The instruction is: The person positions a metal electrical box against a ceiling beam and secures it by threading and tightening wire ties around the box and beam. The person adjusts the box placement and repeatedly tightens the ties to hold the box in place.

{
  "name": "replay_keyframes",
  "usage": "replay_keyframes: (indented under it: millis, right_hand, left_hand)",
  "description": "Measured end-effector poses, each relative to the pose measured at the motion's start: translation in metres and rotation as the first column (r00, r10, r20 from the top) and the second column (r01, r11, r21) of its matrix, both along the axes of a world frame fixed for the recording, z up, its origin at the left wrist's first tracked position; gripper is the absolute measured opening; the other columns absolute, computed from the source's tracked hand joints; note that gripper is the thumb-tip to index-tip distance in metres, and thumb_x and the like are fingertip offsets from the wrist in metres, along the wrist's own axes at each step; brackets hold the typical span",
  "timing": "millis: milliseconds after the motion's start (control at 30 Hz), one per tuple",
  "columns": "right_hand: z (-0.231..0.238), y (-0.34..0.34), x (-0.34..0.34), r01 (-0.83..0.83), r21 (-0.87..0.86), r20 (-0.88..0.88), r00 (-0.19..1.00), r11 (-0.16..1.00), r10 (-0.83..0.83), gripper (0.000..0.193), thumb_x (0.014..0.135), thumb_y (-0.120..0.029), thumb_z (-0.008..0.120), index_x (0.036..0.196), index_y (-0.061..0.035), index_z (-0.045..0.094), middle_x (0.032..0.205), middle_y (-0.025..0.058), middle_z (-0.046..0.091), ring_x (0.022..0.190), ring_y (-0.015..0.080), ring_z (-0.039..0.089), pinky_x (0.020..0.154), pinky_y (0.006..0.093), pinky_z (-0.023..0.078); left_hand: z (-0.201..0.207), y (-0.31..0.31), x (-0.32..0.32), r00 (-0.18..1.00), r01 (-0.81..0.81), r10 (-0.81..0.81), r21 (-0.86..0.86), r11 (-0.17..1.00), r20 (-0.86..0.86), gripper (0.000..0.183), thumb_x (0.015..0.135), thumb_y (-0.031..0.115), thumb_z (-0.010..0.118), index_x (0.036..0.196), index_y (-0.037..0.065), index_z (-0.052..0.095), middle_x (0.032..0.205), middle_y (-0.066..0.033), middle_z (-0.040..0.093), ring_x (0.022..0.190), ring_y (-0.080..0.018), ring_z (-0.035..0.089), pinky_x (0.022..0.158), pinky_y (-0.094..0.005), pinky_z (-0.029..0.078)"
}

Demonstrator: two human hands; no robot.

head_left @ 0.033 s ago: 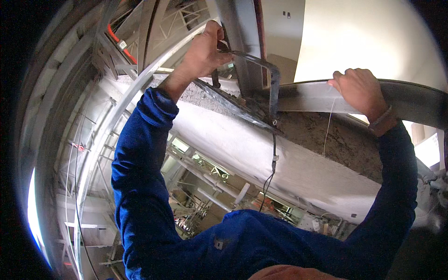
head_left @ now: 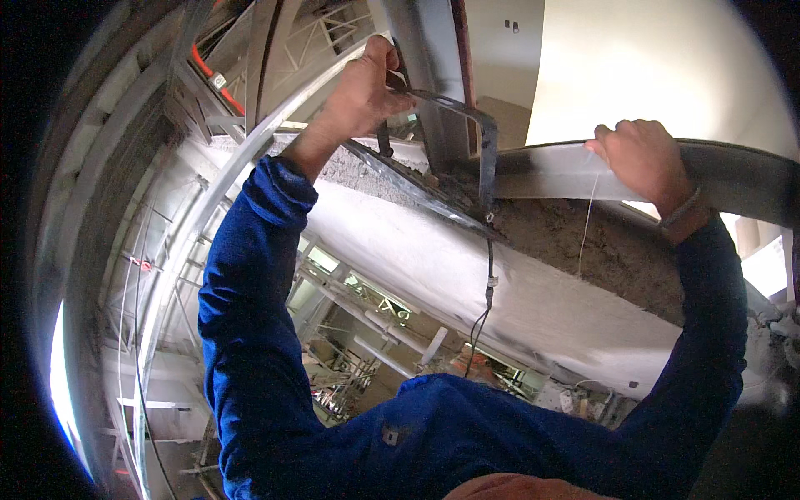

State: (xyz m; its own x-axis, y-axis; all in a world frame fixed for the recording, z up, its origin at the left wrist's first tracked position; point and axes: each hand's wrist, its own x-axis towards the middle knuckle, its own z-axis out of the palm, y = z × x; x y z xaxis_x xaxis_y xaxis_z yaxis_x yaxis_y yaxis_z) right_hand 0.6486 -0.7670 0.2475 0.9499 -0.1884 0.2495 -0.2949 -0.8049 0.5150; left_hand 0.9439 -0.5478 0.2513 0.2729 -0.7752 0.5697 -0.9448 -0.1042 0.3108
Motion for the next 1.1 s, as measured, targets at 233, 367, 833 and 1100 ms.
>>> replay_keyframes:
  millis: [233, 367, 833, 1100]
  right_hand:
    - [-0.008, -0.005, 0.000, -0.011, -0.074, -0.028, 1.000, 0.997, 0.009, 0.038, 0.099, -0.038, 0.043, 0.090, -0.0097, 0.067, 0.077, 0.0120, 0.066, 0.077, 0.0284, 0.067, 0.071, 0.0414, 0.055]
    - [-0.007, -0.004, 0.004, 0.045, -0.064, -0.039, 0.998, 0.997, -0.048, 0.039, 0.100, -0.039, 0.040, 0.096, -0.0096, 0.065, 0.084, 0.0150, 0.066, 0.080, 0.0301, 0.065, 0.077, 0.0432, 0.053]
    - [-0.008, -0.004, 0.005, 0.005, -0.082, -0.020, 1.000, 0.997, -0.007, 0.032, 0.099, -0.033, 0.048, 0.092, -0.0065, 0.065, 0.078, 0.0174, 0.067, 0.075, 0.0317, 0.068, 0.072, 0.0431, 0.053]
    - [-0.007, -0.005, 0.004, -0.014, -0.045, -0.005, 1.000, 0.999, 0.013, 0.035, 0.098, -0.036, 0.047, 0.092, -0.0071, 0.066, 0.080, 0.0167, 0.066, 0.079, 0.0321, 0.066, 0.075, 0.0436, 0.052]
  left_hand:
    - [0.005, 0.000, 0.001, 0.979, 0.196, -0.198, 0.050, 0.979, 0.050, 0.055, 0.077, 0.017, 0.069, 0.126, 0.001, 0.048, 0.099, -0.0217, 0.064, 0.088, -0.0343, 0.063, 0.074, -0.0423, 0.049]
    - [0.002, -0.007, 0.000, 0.921, 0.390, -0.383, -0.204, 0.898, 0.076, 0.056, 0.073, 0.014, 0.074, 0.118, -0.001, 0.046, 0.094, -0.0209, 0.060, 0.081, -0.0309, 0.060, 0.068, -0.0412, 0.046]
    - [0.007, 0.017, -0.009, 0.965, 0.093, -0.088, -0.008, 0.996, 0.248, 0.022, 0.068, 0.009, 0.068, 0.087, -0.001, 0.061, 0.085, -0.0183, 0.067, 0.085, -0.0311, 0.066, 0.072, -0.0391, 0.051]
    - [0.013, 0.033, -0.013, 0.906, 0.288, -0.341, 0.229, 0.930, 0.249, 0.017, 0.074, 0.002, 0.058, 0.090, -0.001, 0.064, 0.078, -0.0158, 0.065, 0.074, -0.0280, 0.063, 0.067, -0.0382, 0.048]
